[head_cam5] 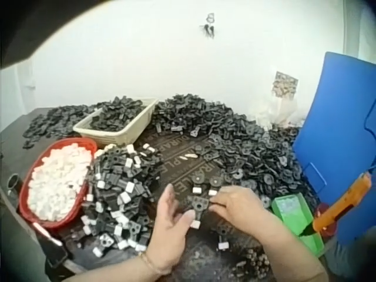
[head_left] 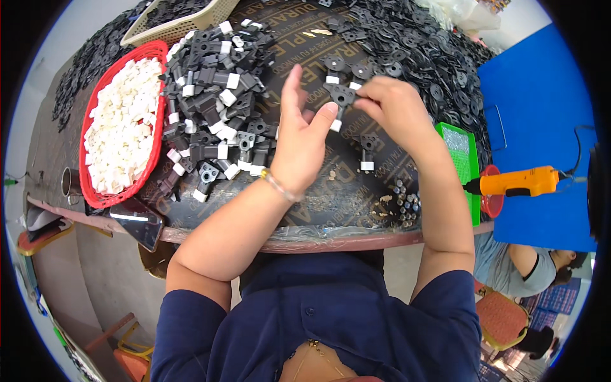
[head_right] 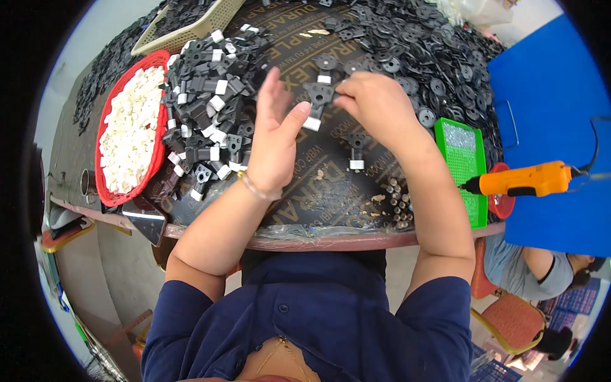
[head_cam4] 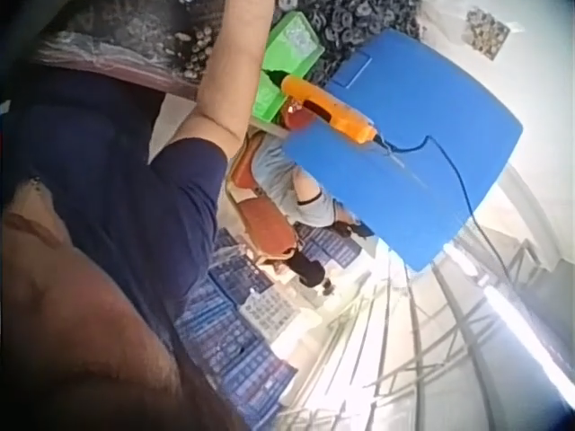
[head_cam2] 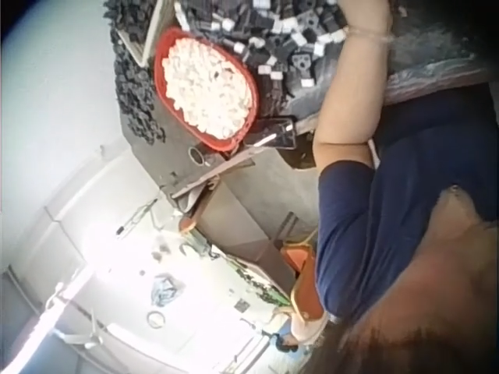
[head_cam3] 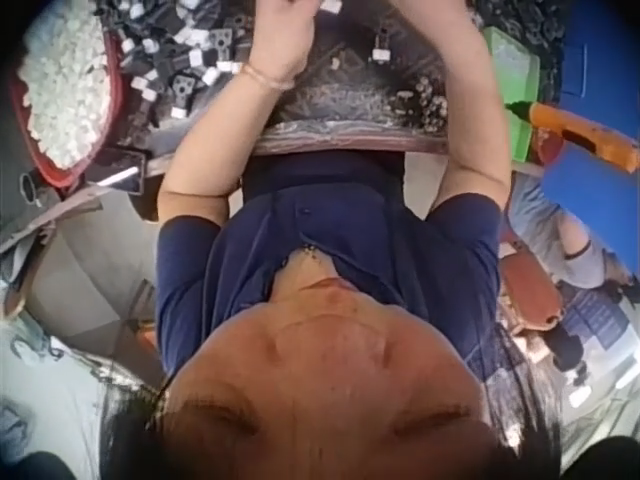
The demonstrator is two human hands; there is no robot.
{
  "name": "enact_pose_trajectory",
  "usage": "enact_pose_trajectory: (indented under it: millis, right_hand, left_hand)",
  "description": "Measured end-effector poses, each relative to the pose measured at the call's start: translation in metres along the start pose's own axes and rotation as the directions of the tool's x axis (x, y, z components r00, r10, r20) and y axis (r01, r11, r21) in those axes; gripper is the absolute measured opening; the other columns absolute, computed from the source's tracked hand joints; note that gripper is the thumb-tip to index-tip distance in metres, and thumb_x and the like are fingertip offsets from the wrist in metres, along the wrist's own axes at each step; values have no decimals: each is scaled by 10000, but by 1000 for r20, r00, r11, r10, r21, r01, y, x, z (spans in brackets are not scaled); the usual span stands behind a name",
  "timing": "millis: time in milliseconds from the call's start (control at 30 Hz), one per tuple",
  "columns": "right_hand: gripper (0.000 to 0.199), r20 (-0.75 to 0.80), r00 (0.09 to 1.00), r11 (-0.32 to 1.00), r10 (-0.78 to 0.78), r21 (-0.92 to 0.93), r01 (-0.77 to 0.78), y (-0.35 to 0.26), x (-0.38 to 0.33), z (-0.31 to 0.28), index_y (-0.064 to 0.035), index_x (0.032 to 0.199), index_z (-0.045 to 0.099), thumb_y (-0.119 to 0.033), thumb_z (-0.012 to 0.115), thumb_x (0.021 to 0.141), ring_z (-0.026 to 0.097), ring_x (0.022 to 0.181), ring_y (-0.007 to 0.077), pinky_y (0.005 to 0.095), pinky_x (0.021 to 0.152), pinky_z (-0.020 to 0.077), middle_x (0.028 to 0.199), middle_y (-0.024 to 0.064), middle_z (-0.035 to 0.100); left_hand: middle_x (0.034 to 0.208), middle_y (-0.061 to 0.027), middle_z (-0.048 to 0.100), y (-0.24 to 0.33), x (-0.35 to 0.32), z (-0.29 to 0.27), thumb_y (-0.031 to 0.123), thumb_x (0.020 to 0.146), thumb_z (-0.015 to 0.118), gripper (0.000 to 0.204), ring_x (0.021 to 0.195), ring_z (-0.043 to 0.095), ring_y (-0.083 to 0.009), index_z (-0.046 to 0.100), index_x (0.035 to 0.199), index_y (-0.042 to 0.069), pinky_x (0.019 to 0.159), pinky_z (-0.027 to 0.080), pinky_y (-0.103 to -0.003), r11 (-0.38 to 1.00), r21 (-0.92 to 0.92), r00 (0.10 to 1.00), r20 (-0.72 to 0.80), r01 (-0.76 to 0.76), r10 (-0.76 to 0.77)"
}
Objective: Assembling small plastic toy components by fitting circular pieces onto T-shaped pieces at a factory workbench.
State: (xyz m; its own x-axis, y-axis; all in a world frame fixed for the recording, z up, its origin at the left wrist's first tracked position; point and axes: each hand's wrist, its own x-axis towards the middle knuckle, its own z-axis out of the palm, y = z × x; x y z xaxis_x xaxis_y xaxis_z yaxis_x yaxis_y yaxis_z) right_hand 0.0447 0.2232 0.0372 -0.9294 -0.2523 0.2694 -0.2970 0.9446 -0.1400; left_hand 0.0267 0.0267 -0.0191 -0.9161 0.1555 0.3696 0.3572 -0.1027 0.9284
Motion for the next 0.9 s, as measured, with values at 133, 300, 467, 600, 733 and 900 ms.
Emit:
enact_pose_trajectory:
  millis: [133,300,467,600,733,900]
  right_hand:
    - [174,-5,959,891,283,372,-261,-16,-63,-17,-2,980,715,-88,738,830,663,789,325,387,710,531,890,139,683]
    - [125,100,969,967,225,99,-235,4,-138,-10,-11,875,716,-43,756,761,646,795,319,393,744,529,844,128,668]
    - [109,92,978,970,187,141,-198,2,-163,3,-17,870,728,-43,751,767,636,831,309,396,749,521,827,111,657]
    - [89,30,977,971,212,109,-214,1,-164,9,-10,860,707,-26,737,778,620,795,292,381,734,516,822,110,648]
    - [43,23,900,828,436,381,-411,-1,-155,12,1,877,671,9,694,841,594,729,155,273,684,480,828,52,639]
    - [13,108,838,494,535,764,-415,-9,-133,6,0,917,669,-6,668,905,548,761,57,210,688,434,875,-5,626]
  left_hand:
    - [1167,-166,647,2,-5,3,10,982,557,536,929,712,-245,355,1479,8,806,597,-369,380,-526,649,591,761,-479]
    - [1104,-124,639,5,-8,6,36,985,562,466,953,698,-243,417,1427,5,821,603,-370,421,-526,673,550,739,-494]
    - [1099,-105,625,5,-12,9,55,989,537,431,958,683,-204,427,1405,33,841,587,-365,448,-485,660,559,751,-502]
    - [1140,-113,646,3,-14,10,51,987,565,351,983,683,-229,502,1331,29,865,589,-376,470,-482,673,545,740,-501]
    - [1158,-147,647,2,-17,12,35,988,552,348,998,683,-241,455,1322,29,880,584,-388,497,-484,693,538,720,-481]
    - [1224,-215,636,2,-23,15,5,988,537,393,1059,686,-289,370,1343,26,909,581,-401,528,-382,635,614,759,-469]
